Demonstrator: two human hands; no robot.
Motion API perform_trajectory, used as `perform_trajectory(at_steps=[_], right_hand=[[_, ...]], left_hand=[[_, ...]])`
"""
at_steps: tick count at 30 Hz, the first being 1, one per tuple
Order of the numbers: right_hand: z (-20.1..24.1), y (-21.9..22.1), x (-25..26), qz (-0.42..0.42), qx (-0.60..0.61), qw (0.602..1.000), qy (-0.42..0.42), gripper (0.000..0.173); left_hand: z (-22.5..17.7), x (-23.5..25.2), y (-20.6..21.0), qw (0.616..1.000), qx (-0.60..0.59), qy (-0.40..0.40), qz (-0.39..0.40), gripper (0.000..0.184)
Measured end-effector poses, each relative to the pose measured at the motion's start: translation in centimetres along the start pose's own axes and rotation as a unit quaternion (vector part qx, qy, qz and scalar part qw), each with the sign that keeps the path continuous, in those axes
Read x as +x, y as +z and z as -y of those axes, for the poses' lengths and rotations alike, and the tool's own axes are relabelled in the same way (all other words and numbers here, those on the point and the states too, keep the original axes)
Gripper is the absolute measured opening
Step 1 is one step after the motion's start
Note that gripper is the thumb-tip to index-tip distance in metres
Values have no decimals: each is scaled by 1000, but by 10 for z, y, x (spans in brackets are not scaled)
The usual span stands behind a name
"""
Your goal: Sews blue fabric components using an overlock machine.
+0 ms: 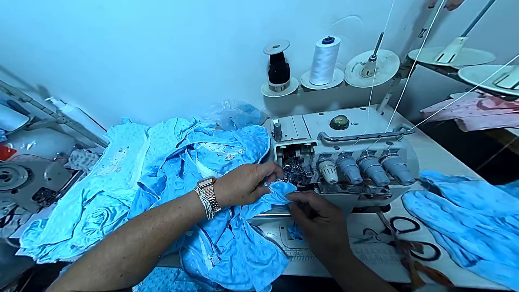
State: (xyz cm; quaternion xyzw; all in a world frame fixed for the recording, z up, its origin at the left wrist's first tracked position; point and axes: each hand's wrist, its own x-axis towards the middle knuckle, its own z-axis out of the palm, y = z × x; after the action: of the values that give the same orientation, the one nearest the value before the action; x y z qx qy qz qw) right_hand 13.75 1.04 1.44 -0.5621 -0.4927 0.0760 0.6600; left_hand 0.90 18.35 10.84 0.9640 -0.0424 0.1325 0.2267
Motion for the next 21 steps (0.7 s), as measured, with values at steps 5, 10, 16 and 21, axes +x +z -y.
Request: perform_trajectory(at_steps=[5, 10, 16, 21], right_hand=[[0, 0, -3, -7, 13, 1000, 2, 20], [3, 0, -1, -4, -14, 1000, -7, 12], [0, -2, 1, 3, -31, 997, -69, 9], [-15, -1, -21, -12, -81, 975, -208, 14]], left_hand=[[-28, 7, -8, 993, 34, -107, 29, 17], [-31, 6, -4, 996, 82, -40, 22, 8], [-8, 1, -2, 994, -61, 90, 28, 17], [-17, 2, 9, 989, 50, 126, 64, 24]])
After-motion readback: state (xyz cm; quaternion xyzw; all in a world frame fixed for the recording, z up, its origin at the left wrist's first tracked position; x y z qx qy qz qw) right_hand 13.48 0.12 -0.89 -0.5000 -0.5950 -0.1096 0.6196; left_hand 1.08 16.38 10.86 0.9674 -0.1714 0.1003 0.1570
